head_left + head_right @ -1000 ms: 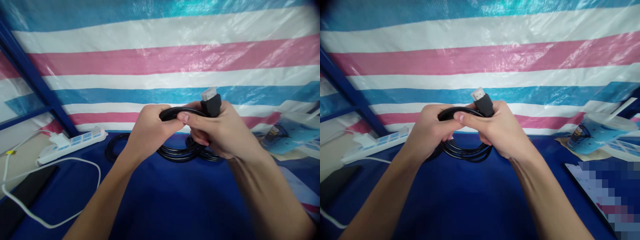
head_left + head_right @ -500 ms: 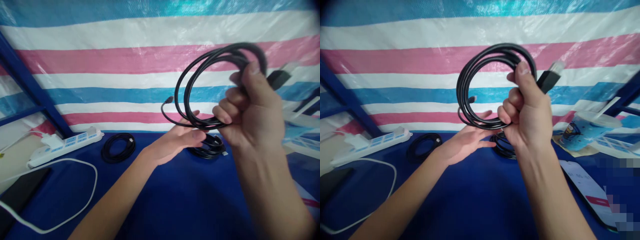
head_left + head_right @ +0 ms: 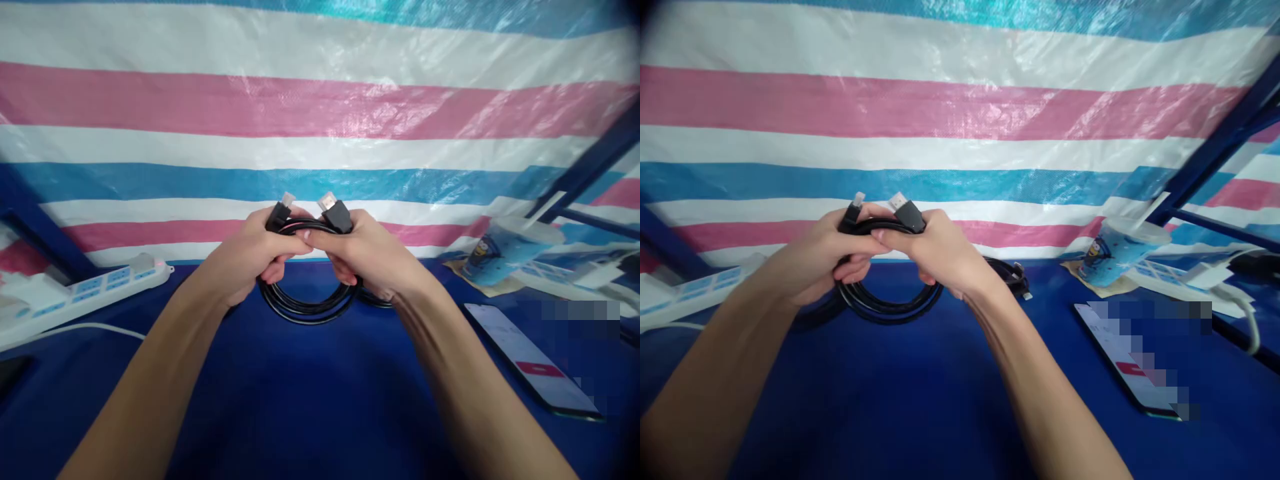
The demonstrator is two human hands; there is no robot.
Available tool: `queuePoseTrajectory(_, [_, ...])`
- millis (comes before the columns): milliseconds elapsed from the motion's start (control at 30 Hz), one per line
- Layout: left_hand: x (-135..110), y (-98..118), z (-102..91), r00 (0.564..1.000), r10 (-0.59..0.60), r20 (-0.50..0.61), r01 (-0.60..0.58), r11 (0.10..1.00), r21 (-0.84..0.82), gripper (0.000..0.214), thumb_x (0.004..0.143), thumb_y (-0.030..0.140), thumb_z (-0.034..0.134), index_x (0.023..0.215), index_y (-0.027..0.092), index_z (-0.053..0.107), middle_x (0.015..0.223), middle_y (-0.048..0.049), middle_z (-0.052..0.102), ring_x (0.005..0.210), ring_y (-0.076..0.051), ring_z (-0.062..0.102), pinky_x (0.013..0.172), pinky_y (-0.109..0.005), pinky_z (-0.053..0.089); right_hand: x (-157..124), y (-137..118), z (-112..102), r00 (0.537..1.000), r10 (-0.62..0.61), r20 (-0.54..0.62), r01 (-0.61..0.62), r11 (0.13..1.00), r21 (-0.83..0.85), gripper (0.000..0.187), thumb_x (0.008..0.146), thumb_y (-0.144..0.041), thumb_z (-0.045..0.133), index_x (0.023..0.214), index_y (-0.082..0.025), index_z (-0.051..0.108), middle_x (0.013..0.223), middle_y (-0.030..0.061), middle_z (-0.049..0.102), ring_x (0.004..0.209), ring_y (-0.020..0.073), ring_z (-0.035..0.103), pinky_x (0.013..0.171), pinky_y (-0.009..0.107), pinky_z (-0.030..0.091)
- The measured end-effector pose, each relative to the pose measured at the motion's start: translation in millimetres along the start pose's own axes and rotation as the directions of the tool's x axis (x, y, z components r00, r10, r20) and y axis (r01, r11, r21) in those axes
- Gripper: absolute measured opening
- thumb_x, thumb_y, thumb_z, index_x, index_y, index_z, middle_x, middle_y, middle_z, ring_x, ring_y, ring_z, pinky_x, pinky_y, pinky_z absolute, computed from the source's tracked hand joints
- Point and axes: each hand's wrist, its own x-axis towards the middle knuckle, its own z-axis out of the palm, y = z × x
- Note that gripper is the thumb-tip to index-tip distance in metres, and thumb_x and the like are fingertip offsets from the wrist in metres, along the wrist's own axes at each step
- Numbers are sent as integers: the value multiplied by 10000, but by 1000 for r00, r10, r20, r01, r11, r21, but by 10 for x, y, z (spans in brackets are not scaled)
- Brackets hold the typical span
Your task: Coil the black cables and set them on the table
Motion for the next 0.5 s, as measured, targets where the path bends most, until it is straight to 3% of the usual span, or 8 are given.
queuePoseTrajectory(100, [-43, 32, 5, 999, 8, 50, -9, 1000, 23, 380, 696, 142, 694, 1036, 270, 582, 494, 90, 416, 349, -29, 341, 352, -152, 281, -1, 15, -57, 996, 49, 69, -52, 998, 44, 269, 747, -370, 730, 694, -163, 566, 424, -83, 345, 335, 47, 316, 305, 173, 236])
queuePoseTrajectory(167, [-42, 33, 45, 997, 21, 71, -20, 1000, -4, 356, 733, 273, 705, 1059, 287, 562, 536, 76, 467, 340, -32, 341, 339, -162, 278, 7, 30, -97, 990, 60, 127, -65, 997, 32, 279, 751, -402, 723, 732, -151, 603, 448, -79, 358, 350, 37, 283, 314, 172, 229])
queuePoseTrajectory(267, [-5, -10, 122, 998, 47, -34, -46, 999, 15, 301, 787, 511, 611, 919, 242, 586, 538, 56, 462, 332, -36, 299, 312, -179, 241, 22, 57, -111, 990, 22, 136, -12, 997, -77, 375, 776, -406, 696, 1061, -172, 629, 653, -24, 565, 396, 38, 332, 332, 175, 269])
queuePoseTrajectory(367, [32, -70, 190, 980, 84, -178, -65, 992, 110, 334, 757, 540, 638, 894, 237, 620, 489, 69, 391, 352, -42, 287, 316, -175, 217, 28, 75, -89, 999, -33, 41, 42, 968, -249, 778, 769, -385, 697, 1432, -187, 341, 897, 39, 643, 491, 78, 468, 397, 200, 372])
queuePoseTrajectory(500, [31, -105, 264, 952, 234, -199, -198, 963, 185, 224, 785, 438, 647, 816, 216, 644, 478, 72, 361, 386, -41, 304, 369, -181, 249, -18, 23, -66, 993, -110, 45, 119, 917, -380, 938, 759, -308, 679, 1504, -74, 160, 1074, 109, 634, 859, 200, 610, 682, 291, 500])
